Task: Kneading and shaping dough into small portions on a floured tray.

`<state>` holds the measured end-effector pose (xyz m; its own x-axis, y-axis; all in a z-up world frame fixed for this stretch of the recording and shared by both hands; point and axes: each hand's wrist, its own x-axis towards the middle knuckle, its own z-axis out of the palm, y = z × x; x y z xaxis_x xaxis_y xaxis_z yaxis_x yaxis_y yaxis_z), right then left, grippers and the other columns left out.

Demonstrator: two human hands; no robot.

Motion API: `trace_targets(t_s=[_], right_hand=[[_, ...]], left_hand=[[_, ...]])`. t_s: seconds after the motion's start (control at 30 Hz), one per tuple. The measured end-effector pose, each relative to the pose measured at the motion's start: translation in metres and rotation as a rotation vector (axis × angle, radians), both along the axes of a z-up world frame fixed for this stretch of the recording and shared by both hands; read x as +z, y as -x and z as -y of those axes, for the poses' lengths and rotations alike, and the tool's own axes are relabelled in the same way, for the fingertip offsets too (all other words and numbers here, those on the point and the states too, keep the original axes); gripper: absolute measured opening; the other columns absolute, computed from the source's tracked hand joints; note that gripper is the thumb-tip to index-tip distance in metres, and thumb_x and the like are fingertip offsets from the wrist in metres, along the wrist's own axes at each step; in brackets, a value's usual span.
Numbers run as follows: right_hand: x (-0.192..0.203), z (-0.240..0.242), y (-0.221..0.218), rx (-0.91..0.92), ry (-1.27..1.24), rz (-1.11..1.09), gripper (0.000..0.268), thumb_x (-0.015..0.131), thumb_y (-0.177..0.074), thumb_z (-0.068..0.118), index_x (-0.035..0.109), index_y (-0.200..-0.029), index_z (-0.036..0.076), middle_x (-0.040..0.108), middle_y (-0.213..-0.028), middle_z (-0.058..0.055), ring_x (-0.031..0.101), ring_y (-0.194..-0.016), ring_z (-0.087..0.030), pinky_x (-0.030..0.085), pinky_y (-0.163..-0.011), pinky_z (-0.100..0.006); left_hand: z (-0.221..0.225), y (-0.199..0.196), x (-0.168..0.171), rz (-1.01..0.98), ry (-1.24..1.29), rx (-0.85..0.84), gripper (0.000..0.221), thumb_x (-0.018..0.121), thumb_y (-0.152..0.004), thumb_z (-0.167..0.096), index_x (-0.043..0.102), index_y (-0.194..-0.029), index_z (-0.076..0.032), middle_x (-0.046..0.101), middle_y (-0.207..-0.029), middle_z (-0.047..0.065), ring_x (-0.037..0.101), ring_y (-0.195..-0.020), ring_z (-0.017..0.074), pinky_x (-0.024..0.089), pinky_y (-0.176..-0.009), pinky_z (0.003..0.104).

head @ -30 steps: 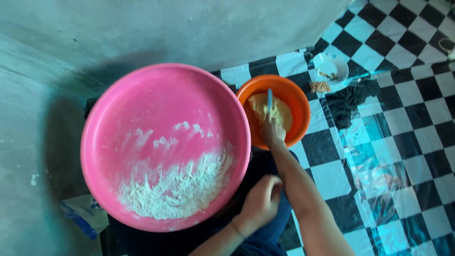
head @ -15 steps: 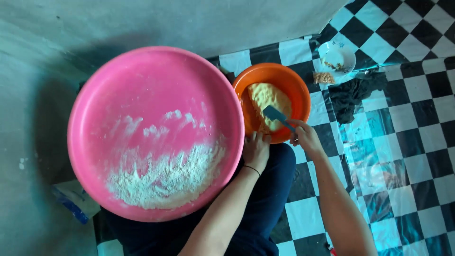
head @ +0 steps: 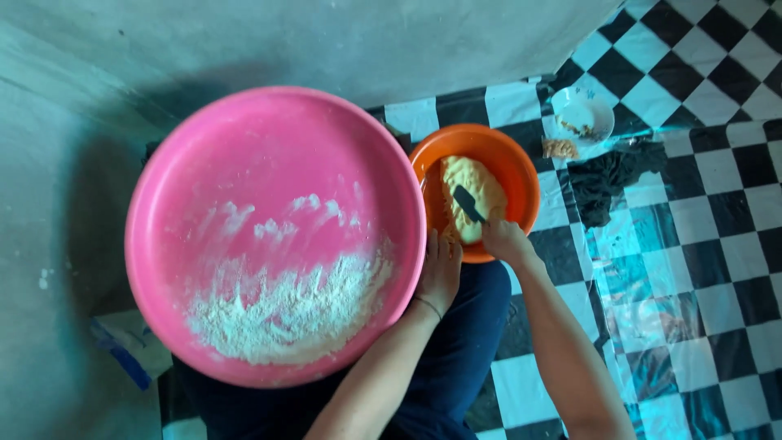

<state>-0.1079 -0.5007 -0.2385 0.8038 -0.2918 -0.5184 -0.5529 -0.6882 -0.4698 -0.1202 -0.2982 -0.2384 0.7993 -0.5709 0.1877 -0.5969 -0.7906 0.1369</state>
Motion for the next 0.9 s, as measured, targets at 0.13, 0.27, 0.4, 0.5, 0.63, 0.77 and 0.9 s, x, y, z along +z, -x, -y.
trace_targets(t_s=[0.13, 0.27, 0.4, 0.5, 0.63, 0.77, 0.9], right_hand=[[-0.038, 0.01, 0.006, 0.182, 0.295, 0.502, 0.027, 0.052, -0.095, 0.019, 0.058, -0.115, 0.002, 0.057, -0.065, -0.021, 0.065, -0.055, -0.043, 0.052, -0.054, -0.051], [-0.057, 0.009, -0.033, -0.192, -0.001, 0.115, 0.042, 0.05, -0.098, 0.038, 0.052, -0.131, 0.011, 0.068, -0.098, -0.036, 0.067, -0.097, -0.06, 0.053, -0.084, -0.067], [-0.033, -0.008, -0.067, -0.221, 0.069, 0.049, 0.039, 0.047, -0.105, 0.047, 0.053, -0.136, 0.025, 0.069, -0.106, -0.029, 0.068, -0.105, -0.053, 0.056, -0.086, -0.06], [-0.006, -0.024, -0.079, -0.275, 0.05, -0.017, 0.039, 0.043, -0.105, 0.045, 0.053, -0.14, 0.029, 0.067, -0.107, -0.029, 0.066, -0.107, -0.054, 0.055, -0.087, -0.061], [0.043, -0.038, -0.089, -0.198, 0.076, -0.087, 0.036, 0.043, -0.104, 0.036, 0.052, -0.135, 0.022, 0.069, -0.106, -0.03, 0.067, -0.111, -0.052, 0.055, -0.09, -0.06], [0.035, -0.033, -0.098, -0.145, 0.067, -0.057, 0.035, 0.048, -0.1, 0.031, 0.051, -0.126, 0.009, 0.066, -0.109, -0.034, 0.066, -0.108, -0.056, 0.055, -0.086, -0.064], [0.002, -0.019, -0.114, -0.116, 0.096, -0.016, 0.035, 0.04, -0.105, 0.033, 0.052, -0.125, 0.009, 0.066, -0.108, -0.033, 0.066, -0.109, -0.055, 0.056, -0.086, -0.062]], left_hand=[[-0.001, 0.001, 0.003, -0.257, -0.078, -0.103, 0.032, 0.044, -0.108, -0.02, 0.055, -0.137, -0.013, 0.057, -0.14, 0.023, 0.037, -0.149, 0.0419, 0.038, -0.114, 0.058], [0.007, 0.013, -0.012, -0.298, -0.142, -0.026, 0.034, 0.042, -0.11, -0.03, 0.06, -0.134, -0.015, 0.057, -0.142, 0.022, 0.033, -0.151, 0.0417, 0.03, -0.118, 0.057], [0.012, 0.008, -0.03, -0.22, -0.059, 0.006, 0.034, 0.054, -0.104, -0.036, 0.065, -0.128, -0.014, 0.061, -0.134, 0.023, 0.039, -0.147, 0.0438, 0.031, -0.117, 0.058], [0.007, 0.009, -0.023, -0.177, 0.004, -0.018, 0.041, 0.066, -0.096, -0.041, 0.065, -0.125, -0.012, 0.063, -0.127, 0.023, 0.045, -0.141, 0.0447, 0.035, -0.115, 0.061], [0.012, 0.004, -0.014, -0.09, 0.092, -0.006, 0.035, 0.067, -0.093, -0.041, 0.07, -0.11, -0.011, 0.065, -0.113, 0.024, 0.051, -0.133, 0.047, 0.037, -0.112, 0.06], [0.021, 0.003, -0.009, -0.068, 0.065, 0.025, 0.032, 0.068, -0.092, -0.04, 0.071, -0.103, -0.01, 0.064, -0.109, 0.027, 0.052, -0.13, 0.0496, 0.035, -0.112, 0.063], [0.019, 0.0, -0.003, -0.119, -0.022, -0.006, 0.032, 0.06, -0.098, -0.041, 0.069, -0.107, -0.012, 0.065, -0.11, 0.027, 0.05, -0.132, 0.049, 0.031, -0.115, 0.065]])
